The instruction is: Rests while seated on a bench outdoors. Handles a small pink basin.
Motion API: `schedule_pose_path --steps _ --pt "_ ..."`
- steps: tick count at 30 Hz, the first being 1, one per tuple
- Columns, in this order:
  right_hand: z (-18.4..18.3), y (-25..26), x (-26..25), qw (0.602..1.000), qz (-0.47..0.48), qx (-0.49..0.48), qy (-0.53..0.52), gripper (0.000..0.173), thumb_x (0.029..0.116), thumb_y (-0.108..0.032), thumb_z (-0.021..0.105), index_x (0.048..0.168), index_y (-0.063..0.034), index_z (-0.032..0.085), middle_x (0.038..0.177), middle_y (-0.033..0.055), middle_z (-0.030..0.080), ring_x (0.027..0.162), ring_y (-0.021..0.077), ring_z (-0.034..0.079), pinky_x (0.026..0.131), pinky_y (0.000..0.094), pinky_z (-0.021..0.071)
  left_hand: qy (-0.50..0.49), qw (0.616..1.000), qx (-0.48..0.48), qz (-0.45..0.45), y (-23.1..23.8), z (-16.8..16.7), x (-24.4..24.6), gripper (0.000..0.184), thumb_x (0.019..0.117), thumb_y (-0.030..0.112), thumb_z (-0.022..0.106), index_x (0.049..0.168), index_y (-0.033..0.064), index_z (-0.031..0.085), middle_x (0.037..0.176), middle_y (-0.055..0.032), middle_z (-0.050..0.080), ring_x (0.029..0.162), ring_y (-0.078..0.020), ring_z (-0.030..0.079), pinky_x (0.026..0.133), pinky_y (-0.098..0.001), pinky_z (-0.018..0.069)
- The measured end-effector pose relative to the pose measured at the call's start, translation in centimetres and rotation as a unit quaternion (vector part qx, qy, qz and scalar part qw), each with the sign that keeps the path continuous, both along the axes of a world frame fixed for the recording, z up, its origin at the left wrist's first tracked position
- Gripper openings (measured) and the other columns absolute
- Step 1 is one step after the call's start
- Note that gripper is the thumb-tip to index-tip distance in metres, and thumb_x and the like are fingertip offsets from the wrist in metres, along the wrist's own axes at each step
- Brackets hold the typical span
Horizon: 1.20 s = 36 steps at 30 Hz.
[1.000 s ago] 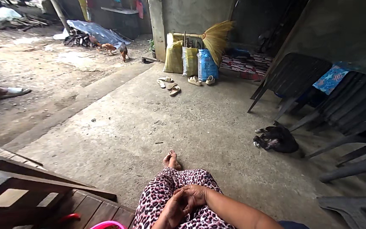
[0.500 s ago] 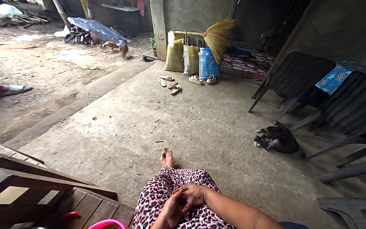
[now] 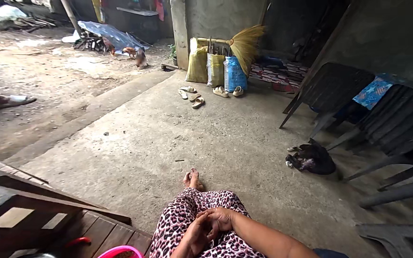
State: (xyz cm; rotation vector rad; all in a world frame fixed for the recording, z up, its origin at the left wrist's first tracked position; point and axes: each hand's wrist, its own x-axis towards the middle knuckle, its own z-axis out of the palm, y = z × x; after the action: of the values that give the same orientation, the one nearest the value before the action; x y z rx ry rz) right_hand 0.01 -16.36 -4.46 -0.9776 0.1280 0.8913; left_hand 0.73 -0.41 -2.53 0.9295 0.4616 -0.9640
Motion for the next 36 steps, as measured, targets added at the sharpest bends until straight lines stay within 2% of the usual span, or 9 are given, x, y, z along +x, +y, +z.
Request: schedule_pose_path --steps 5,8,10,14,17,22,31,34,36 --pt "0.6 0.5 -0.2 1.0 -0.016 -0.008 0.008 0.042 0.1028 -0.013 0.054 0.143 -0.0046 0.047 0.122 0.0178 0.066 0.107 0.0295 0.068 0.089 0.0482 0.0584 0.012 1.0 0.01 0.018 0.2 0.7 -0.2 0.025 0.1091 0.024 0.043 0.123 0.0083 0.056 0.083 -0.0106 0.067 0.072 -0.0203 0.067 0.066 -0.0364 0.058" --pt "3.6 0.9 -0.3 0.999 0.022 -0.047 -0.001 0.035 0.1096 -0.025 0.041 0.138 -0.0067 0.052 0.115 0.0127 0.069 0.099 0.0231 0.07 0.083 0.0413 0.059 0.03 0.999 0.018 0.019 0.1 2.0 -0.1 0.019 0.109 0.02 0.043 0.111 0.0066 0.056 0.079 -0.0099 0.065 0.072 -0.022 0.066 0.068 -0.0392 0.0574" --pt "5.7 1.2 -0.3 0.997 0.038 -0.064 0.003 0.04 0.1113 -0.029 0.032 0.136 -0.006 0.052 0.113 0.0131 0.068 0.097 0.0216 0.068 0.081 0.0385 0.0575 0.027 0.999 0.013 0.014 0.0 2.1 0.0 0.017 0.1088 0.019 0.043 0.113 0.0069 0.054 0.079 -0.0098 0.064 0.073 -0.022 0.066 0.068 -0.0391 0.0576" --pt "5.2 1.1 -0.3 0.997 0.008 -0.08 0.013 0.037 0.1103 -0.023 0.037 0.139 -0.0047 0.053 0.12 0.0146 0.067 0.104 0.0236 0.067 0.087 0.0428 0.0563 0.03 0.999 0.012 0.022 0.0 1.7 0.0 0.025 0.1088 0.022 0.042 0.101 0.0051 0.059 0.075 -0.0102 0.065 0.068 -0.0222 0.065 0.065 -0.0384 0.0568" --pt "2.7 0.5 -0.5 0.999 -0.02 -0.034 0.002 0.036 0.1068 -0.017 0.045 0.141 -0.0043 0.05 0.12 0.0164 0.067 0.105 0.0262 0.068 0.089 0.0449 0.0578 0.012 1.0 0.012 0.015 0.2 0.2 0.0 0.026 0.1099 0.025 0.04 0.122 0.0082 0.056 0.084 -0.0128 0.068 0.075 -0.0237 0.068 0.069 -0.0412 0.0578" --pt "1.8 0.6 -0.5 0.997 -0.048 -0.053 0.007 0.034 0.1049 -0.011 0.05 0.138 -0.0018 0.051 0.116 0.0162 0.068 0.101 0.0254 0.069 0.087 0.0454 0.0583 0.008 1.0 0.02 0.022 0.1 0.3 0.1 0.026 0.1097 0.022 0.04 0.127 0.009 0.054 0.087 -0.0131 0.068 0.077 -0.024 0.069 0.072 -0.0428 0.0589" --pt "3.0 0.9 -0.4 0.998 -0.019 -0.058 0.003 0.037 0.1073 -0.017 0.047 0.142 -0.0039 0.049 0.119 0.0164 0.067 0.103 0.0256 0.068 0.088 0.0456 0.0581 0.005 1.0 0.009 0.019 0.3 1.2 -0.1 0.021 0.1081 0.019 0.043 0.119 0.0082 0.056 0.08 -0.0095 0.066 0.071 -0.0204 0.066 0.068 -0.0382 0.058" --pt "5.7 1.7 -0.6 0.995 -0.026 -0.092 0.033 0.036 0.1099 -0.019 0.042 0.141 -0.0025 0.05 0.121 0.0172 0.065 0.104 0.0256 0.066 0.088 0.0446 0.0557 0.021 0.999 0.018 0.031 0.2 3.8 -0.3 0.019 0.1082 0.016 0.043 0.101 0.0061 0.057 0.071 -0.0072 0.062 0.063 -0.018 0.062 0.06 -0.0335 0.0543" --pt "3.9 1.2 -0.2 0.997 -0.016 -0.063 0.029 0.038 0.1095 -0.02 0.044 0.142 -0.0029 0.051 0.124 0.0185 0.066 0.109 0.0282 0.067 0.092 0.0479 0.0563 0.013 0.999 -0.015 0.025 0.6 3.3 -0.3 0.022 0.1081 0.016 0.042 0.101 0.0035 0.06 0.073 -0.0083 0.064 0.065 -0.0188 0.064 0.063 -0.0345 0.0564"
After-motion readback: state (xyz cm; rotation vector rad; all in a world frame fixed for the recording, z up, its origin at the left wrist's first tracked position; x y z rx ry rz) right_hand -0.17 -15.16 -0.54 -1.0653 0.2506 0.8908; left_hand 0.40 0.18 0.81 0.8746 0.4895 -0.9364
